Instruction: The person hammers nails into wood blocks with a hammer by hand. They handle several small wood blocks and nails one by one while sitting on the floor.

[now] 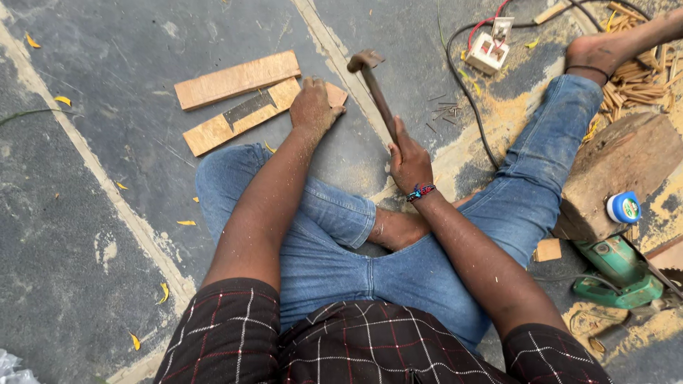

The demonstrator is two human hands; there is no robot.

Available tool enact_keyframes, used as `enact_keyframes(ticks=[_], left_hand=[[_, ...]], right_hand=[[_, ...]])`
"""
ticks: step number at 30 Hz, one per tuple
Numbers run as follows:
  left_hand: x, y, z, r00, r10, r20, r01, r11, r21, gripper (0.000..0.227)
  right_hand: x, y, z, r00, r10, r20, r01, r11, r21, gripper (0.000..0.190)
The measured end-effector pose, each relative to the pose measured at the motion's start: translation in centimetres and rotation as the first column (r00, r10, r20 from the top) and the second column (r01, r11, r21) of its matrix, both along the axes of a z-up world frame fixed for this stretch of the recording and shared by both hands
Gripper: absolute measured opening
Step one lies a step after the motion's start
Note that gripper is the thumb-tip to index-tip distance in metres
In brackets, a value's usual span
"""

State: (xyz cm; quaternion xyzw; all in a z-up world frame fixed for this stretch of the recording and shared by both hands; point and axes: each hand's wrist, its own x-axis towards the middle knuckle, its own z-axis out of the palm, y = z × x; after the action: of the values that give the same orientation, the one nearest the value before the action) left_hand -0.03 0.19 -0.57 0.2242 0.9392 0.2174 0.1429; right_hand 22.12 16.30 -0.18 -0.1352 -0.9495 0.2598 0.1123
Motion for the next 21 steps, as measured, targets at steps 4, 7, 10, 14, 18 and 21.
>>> enact_keyframes(ticks=[4,7,10,14,18,21], left_hand=[[-0.2,-0.1,-0.1,1.000,0.001,-0.006,-0.001,1.000,0.001,0.081],[-0.1,0.2,-0.6,1.000,0.006,-0.014,-0.006,1.000,0.012,0.081],[-0.3,-0.3,-1.7,0.995,-0.007,-0.102,0.012,0.999,0.048,0.081],[0.0,-0.1,-3.0,0.988,-0.011,-0.152,0.030,0.992,0.125,0.081],[-0.1,-0.1,-2.7,0.998,-0.011,-0.068,0.015,0.998,0.056,0.082],[-0.1,0.0,-2.8,0.980,-0.030,-0.198,0.053,0.992,0.113,0.083]], right_hand=[[-0.2,-0.4,0.3,0.997,0.045,0.070,-0.050,0.996,0.069,0.065],[-0.3,-0.2,0.8,0.992,0.039,0.116,-0.047,0.997,0.068,0.064],[-0.5,-0.5,0.8,0.999,-0.016,0.045,0.018,0.999,-0.030,0.064],[0.2,-0.5,0.5,0.998,0.007,-0.058,-0.003,0.998,0.069,0.060],[-0.2,-0.1,0.7,0.987,0.008,0.159,-0.025,0.994,0.108,0.064],[0.0,0.1,0.8,0.996,-0.002,0.086,-0.005,0.996,0.085,0.065]])
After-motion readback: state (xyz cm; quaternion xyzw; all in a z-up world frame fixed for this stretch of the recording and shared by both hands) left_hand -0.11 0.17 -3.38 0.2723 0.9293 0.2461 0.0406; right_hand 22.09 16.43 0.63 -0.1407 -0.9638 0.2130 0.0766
